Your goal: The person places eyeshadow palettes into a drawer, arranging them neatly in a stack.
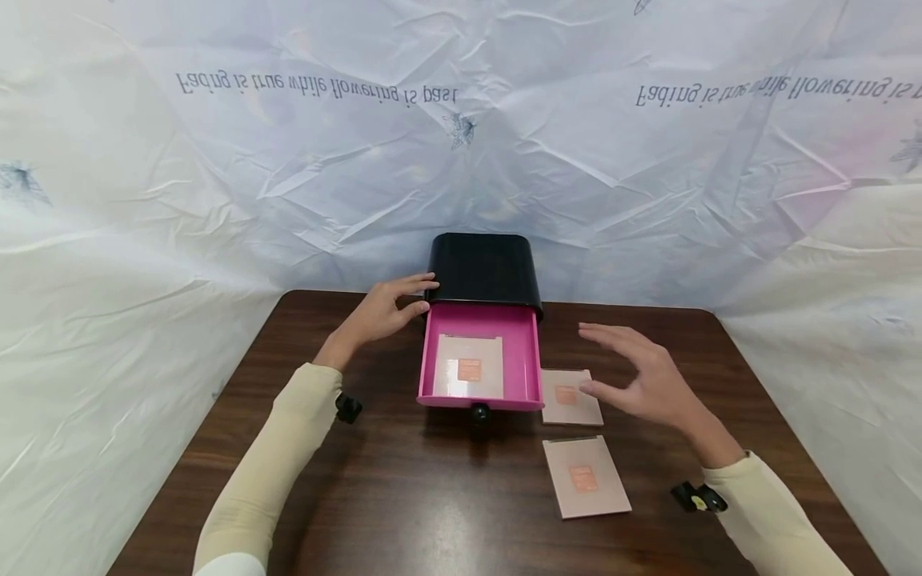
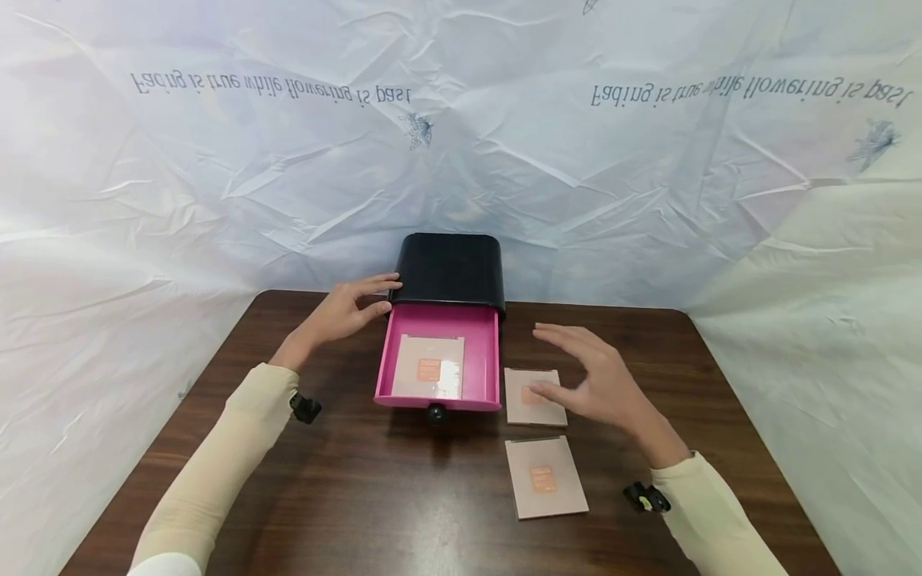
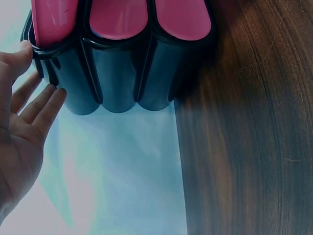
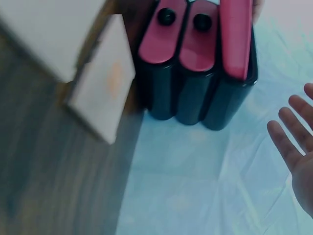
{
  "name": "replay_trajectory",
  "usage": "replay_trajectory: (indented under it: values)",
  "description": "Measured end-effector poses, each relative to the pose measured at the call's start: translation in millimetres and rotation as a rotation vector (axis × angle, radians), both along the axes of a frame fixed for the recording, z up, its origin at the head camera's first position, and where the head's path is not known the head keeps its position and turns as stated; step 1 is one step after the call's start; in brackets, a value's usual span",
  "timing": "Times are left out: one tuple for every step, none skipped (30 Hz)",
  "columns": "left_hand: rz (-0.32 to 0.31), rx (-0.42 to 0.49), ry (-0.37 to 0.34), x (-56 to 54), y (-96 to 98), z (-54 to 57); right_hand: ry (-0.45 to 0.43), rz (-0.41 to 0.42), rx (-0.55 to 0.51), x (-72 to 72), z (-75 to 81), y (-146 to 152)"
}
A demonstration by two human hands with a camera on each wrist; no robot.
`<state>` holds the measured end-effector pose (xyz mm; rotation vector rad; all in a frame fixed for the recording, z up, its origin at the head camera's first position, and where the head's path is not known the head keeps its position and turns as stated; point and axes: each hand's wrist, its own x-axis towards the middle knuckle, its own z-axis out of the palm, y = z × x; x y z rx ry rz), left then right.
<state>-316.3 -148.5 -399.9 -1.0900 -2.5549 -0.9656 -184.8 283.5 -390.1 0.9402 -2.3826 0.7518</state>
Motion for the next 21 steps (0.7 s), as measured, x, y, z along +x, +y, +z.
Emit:
replay_trajectory:
  values:
    - [0.0, 0.0, -0.001, 0.1, -0.2, -0.2, -0.01, -0.004, 0.006, 3.5, -2.6, 6]
    - [0.0, -0.002, -0.001, -0.1, -0.3, -0.4, -0.025, -0.005, 0.013, 6.7, -4.8, 11]
    - [0.0, -0.002, -0.003, -0.3, -0.4, -0.8, -0.037, -0.008, 0.025, 10.1, -7.9, 16]
    - [0.0, -0.001, -0.002, -0.7, -0.5, -1.2, -0.055, -0.015, 0.036, 13.2, -11.0, 19]
    - [0.0, -0.001, -0.001, -1.0, -0.5, -1.7, -0.069, -0.019, 0.048, 16.4, -14.5, 23]
    - [-0.002, 0.0, -0.002, -1.3, -0.3, -2.2, -0.092, -0.025, 0.055, 19.6, -18.2, 27]
    - [-0.004, 0.0, 0.0, -1.5, -0.3, -2.1, -0.108, -0.032, 0.064, 22.6, -22.6, 30]
    - [-0.004, -0.002, 0.002, -1.8, -0.2, -1.9, -0.126, -0.038, 0.07, 25.6, -26.7, 32]
    - [-0.004, -0.003, 0.003, -1.7, -0.1, -1.7, -0.144, -0.044, 0.077, 28.5, -31.3, 34]
    - [-0.005, -0.004, 0.005, -1.8, 0.0, -1.5, -0.165, -0.048, 0.08, 31.2, -35.6, 36]
    - [-0.007, -0.005, 0.007, -1.8, 0.2, -1.4, -0.188, -0.053, 0.086, 34.3, -40.0, 38]
    - [-0.01, -0.004, 0.007, -1.4, 0.5, -0.8, -0.211, -0.06, 0.091, 37.4, -44.3, 39]
    - [-0.009, -0.001, 0.006, -1.0, 0.4, -1.0, -0.231, -0.064, 0.099, 39.9, -49.1, 40]
    - [-0.008, 0.001, 0.005, -0.7, 0.4, -1.2, -0.25, -0.067, 0.108, 42.5, -53.5, 41]
    - [-0.008, 0.004, 0.002, -0.3, 0.5, -1.4, -0.273, -0.07, 0.115, 45.0, -58.3, 42]
    - [-0.009, 0.005, 0.001, -0.1, 0.6, -1.8, -0.295, -0.071, 0.124, 48.0, -63.7, 44]
    - [-0.008, 0.004, 0.0, 0.0, 0.7, -2.3, -0.316, -0.073, 0.133, 50.8, -68.7, 45]
    - [-0.008, 0.006, -0.004, 0.2, 0.7, -2.4, -0.337, -0.074, 0.143, 53.3, -73.4, 45]
    - [-0.005, 0.006, -0.004, -0.1, 0.6, -2.8, -0.355, -0.072, 0.151, 55.3, -78.0, 46]
    - [-0.006, 0.005, -0.003, -0.3, 0.6, -2.9, -0.372, -0.07, 0.159, 57.4, -82.3, 46]
    - [-0.006, 0.004, -0.002, -0.4, 0.4, -3.0, -0.388, -0.07, 0.168, 59.3, -86.6, 47]
